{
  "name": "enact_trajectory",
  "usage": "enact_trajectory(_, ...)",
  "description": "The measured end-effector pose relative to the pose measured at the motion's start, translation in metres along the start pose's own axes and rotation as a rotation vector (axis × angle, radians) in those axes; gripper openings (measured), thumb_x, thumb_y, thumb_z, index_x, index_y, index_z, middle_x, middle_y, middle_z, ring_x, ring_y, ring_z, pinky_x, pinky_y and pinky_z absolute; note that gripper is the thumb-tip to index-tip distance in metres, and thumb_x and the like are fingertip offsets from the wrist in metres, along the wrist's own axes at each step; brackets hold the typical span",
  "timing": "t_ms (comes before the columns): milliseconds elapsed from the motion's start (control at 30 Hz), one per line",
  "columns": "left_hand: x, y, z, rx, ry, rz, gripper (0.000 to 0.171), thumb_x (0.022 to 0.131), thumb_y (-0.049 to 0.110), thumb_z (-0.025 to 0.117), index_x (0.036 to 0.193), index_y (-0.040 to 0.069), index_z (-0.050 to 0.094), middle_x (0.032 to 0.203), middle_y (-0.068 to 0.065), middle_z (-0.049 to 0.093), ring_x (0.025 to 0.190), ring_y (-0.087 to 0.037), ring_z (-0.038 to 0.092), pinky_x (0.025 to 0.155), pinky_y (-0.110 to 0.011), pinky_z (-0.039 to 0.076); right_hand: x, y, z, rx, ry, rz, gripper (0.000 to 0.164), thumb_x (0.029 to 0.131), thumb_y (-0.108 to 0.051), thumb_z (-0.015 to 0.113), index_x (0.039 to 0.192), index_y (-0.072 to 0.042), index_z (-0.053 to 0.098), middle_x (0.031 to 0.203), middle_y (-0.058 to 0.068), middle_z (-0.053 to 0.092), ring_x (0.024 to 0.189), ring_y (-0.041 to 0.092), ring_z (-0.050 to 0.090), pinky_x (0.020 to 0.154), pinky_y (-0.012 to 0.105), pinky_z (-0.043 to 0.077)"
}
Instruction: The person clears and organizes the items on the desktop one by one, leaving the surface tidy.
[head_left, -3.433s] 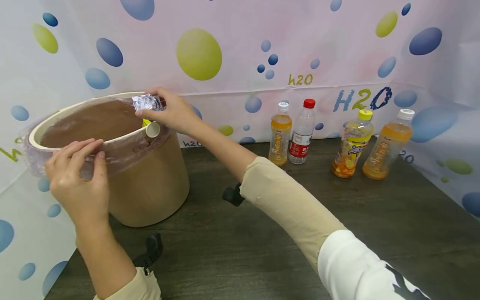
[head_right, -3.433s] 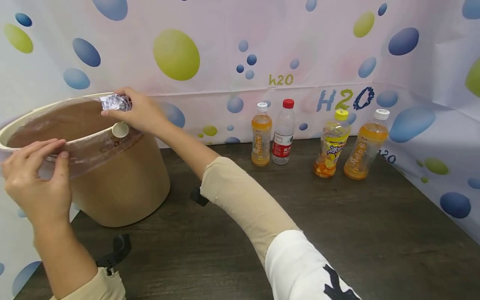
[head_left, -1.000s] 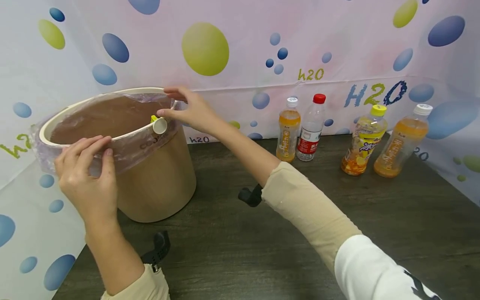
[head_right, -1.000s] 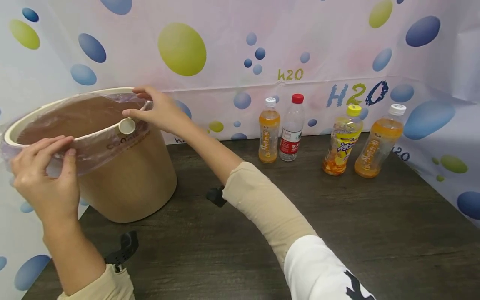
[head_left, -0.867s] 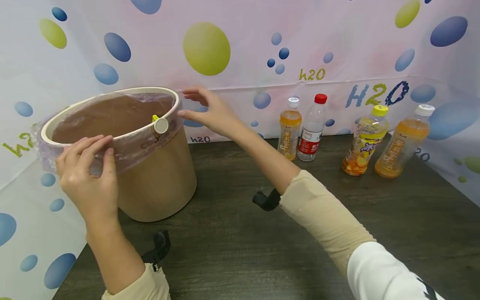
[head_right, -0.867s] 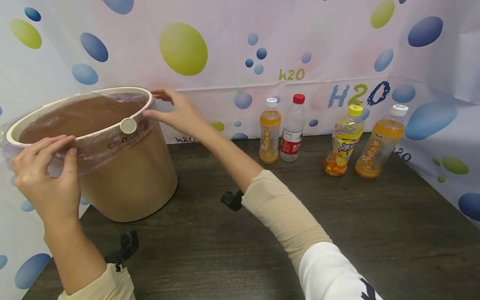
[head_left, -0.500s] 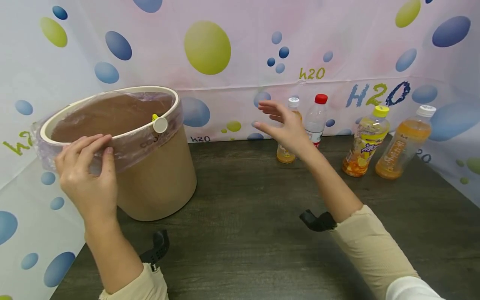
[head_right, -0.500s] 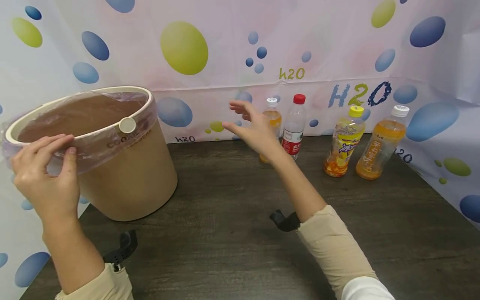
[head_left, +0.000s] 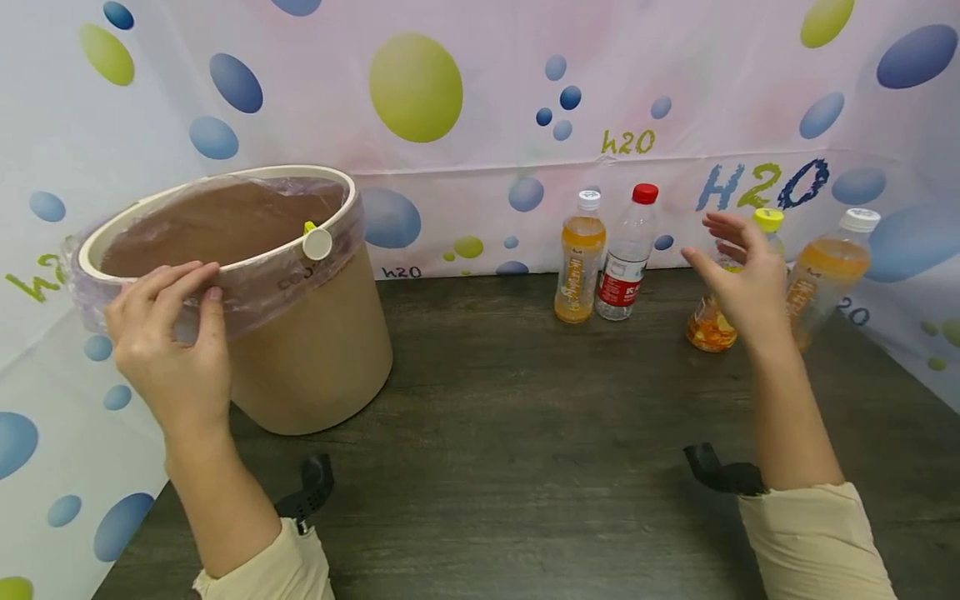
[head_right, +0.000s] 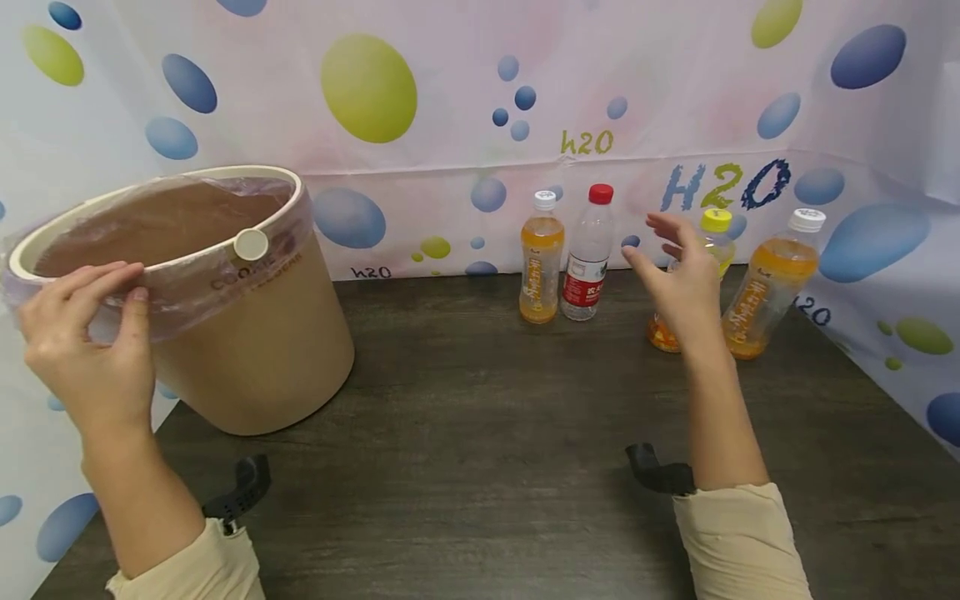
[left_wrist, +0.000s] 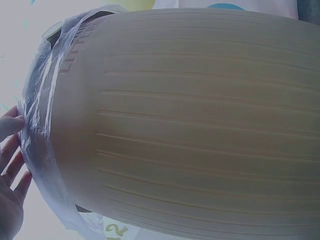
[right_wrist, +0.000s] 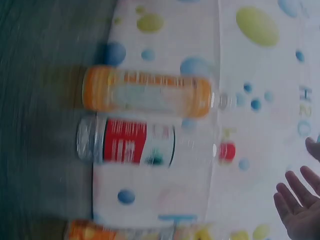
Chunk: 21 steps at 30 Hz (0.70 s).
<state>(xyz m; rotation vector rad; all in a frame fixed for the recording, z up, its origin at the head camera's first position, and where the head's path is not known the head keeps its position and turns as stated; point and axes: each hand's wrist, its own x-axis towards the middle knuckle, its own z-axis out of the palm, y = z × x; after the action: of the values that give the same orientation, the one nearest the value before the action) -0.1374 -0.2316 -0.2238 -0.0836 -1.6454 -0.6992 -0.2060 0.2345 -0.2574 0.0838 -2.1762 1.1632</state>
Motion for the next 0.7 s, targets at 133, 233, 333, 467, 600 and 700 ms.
enact_trajectory(133,0.0,-0.007,0.001,-0.003,0.006,0.006,0.011,0.081,0.0,0.065,0.089,-0.002,0.072,0.094,-0.014,0.067,0.101,-0.023,0.053,0.098,-0.03,0.028,0.005,0.016,-0.016,-0.017,0.086,0.096,0.05,0.087,-0.027,0.062,0.133,-0.015,0.047,0.132,0.003,0.049,0.121,0.014,0.043,0.1,0.025,0.031)
enact_trajectory(233,0.0,-0.011,0.002,-0.006,0.009,0.006,0.011,0.08,0.001,0.065,0.088,0.0,0.073,0.094,-0.012,0.068,0.101,-0.02,0.053,0.098,-0.029,0.029,0.009,0.028,-0.025,-0.003,0.134,0.156,0.05,0.087,-0.025,0.063,0.133,-0.016,0.047,0.133,0.001,0.048,0.121,0.012,0.041,0.101,0.025,0.029)
enact_trajectory(333,0.0,-0.014,0.002,-0.012,0.008,0.007,0.011,0.081,0.002,0.065,0.089,0.001,0.073,0.094,-0.01,0.068,0.101,-0.018,0.053,0.098,-0.029,0.029,0.01,0.039,-0.031,0.013,0.162,0.228,0.05,0.087,-0.025,0.062,0.134,-0.017,0.046,0.135,0.0,0.046,0.124,0.012,0.038,0.102,0.025,0.027)
enact_trajectory(467,0.0,-0.014,0.001,-0.022,0.005,0.012,0.012,0.081,0.003,0.065,0.089,0.002,0.073,0.094,-0.009,0.068,0.101,-0.018,0.054,0.098,-0.03,0.029,0.011,0.052,-0.034,-0.023,0.148,0.307,0.055,0.088,-0.031,0.059,0.138,-0.017,0.04,0.14,-0.001,0.039,0.128,0.012,0.032,0.104,0.027,0.024)
enact_trajectory(600,-0.001,-0.013,0.002,-0.031,0.012,0.009,0.012,0.081,0.004,0.065,0.089,0.002,0.074,0.094,-0.009,0.068,0.101,-0.018,0.054,0.097,-0.03,0.03,0.013,0.069,-0.032,-0.06,0.112,0.373,0.066,0.088,-0.036,0.058,0.143,-0.015,0.028,0.146,0.001,0.03,0.131,0.016,0.028,0.105,0.03,0.024)
enact_trajectory(700,-0.001,-0.012,0.001,-0.032,0.017,0.003,0.012,0.081,0.003,0.065,0.089,0.002,0.074,0.094,-0.009,0.068,0.101,-0.018,0.054,0.096,-0.03,0.03,0.016,0.091,-0.028,-0.033,0.11,0.413,0.072,0.085,-0.037,0.06,0.144,-0.019,0.024,0.148,-0.001,0.023,0.133,0.018,0.024,0.105,0.032,0.023)
